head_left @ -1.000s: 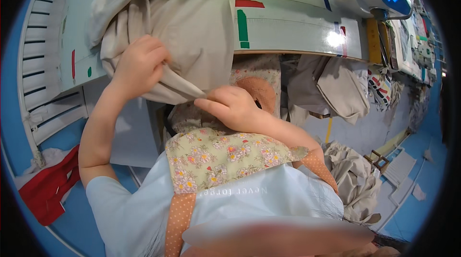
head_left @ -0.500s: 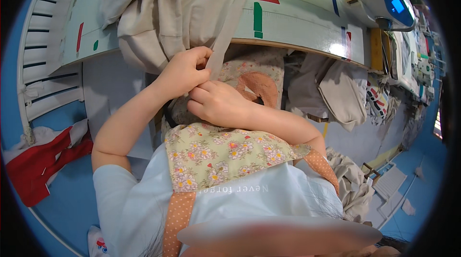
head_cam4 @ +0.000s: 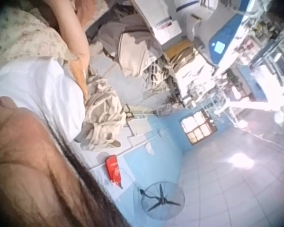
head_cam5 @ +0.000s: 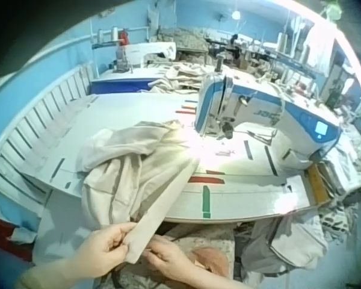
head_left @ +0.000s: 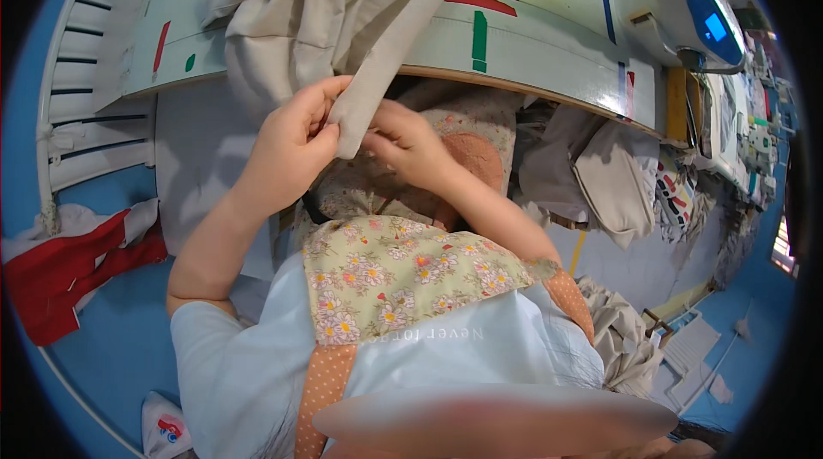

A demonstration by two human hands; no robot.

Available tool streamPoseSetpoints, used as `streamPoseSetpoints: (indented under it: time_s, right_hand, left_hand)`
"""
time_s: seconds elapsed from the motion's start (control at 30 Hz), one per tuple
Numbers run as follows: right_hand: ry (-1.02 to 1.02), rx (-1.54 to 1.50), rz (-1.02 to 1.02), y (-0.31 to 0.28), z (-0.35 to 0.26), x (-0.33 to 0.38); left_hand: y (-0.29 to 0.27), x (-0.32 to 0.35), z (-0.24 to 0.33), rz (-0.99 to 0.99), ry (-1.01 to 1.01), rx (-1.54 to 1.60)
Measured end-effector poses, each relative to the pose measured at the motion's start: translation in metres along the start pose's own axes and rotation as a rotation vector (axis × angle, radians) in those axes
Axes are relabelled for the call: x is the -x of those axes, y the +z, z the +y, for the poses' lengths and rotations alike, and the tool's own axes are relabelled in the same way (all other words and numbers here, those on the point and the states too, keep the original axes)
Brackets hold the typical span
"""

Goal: Sewing pieces of beige fabric using an industrial sewing machine.

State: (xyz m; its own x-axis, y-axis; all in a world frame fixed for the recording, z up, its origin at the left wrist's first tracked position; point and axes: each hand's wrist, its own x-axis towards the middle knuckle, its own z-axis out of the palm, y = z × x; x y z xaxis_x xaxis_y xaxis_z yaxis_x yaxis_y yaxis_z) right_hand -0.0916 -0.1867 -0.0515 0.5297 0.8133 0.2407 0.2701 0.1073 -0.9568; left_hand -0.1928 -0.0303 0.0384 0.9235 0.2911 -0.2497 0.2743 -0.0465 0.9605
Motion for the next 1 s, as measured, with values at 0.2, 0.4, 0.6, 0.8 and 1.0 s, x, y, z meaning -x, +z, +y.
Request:
streamPoseSetpoints:
  time_s: [0.2, 0.4, 0.6, 0.8, 1.0]
  right_hand:
    - [0.047, 0.274, 0.085, -0.054, -0.041, -0.005]
    - [-0.476, 0.511, 0.028, -0.071, -0.055, -0.057]
    - [-0.409, 0.514, -0.279, -0.08, -0.054, -0.089]
    - [-0.401, 0.554, -0.374, -0.079, -0.056, -0.099]
    - [-0.377, 0.65, -0.385, -0.073, -0.051, -0.092]
  left_hand:
    - [-0.003, 0.018, -0.004, 0.051, 0.135, -0.08]
    - [-0.005, 0.021, 0.002, 0.125, 0.404, -0.41]
    - [0.004, 0.026, 0.001, 0.2, 0.411, -0.437]
    - [0.007, 0.02, -0.014, 0.356, 0.532, -0.545]
    - [0.005, 0.016, -0.015, 0.253, 0.306, -0.436]
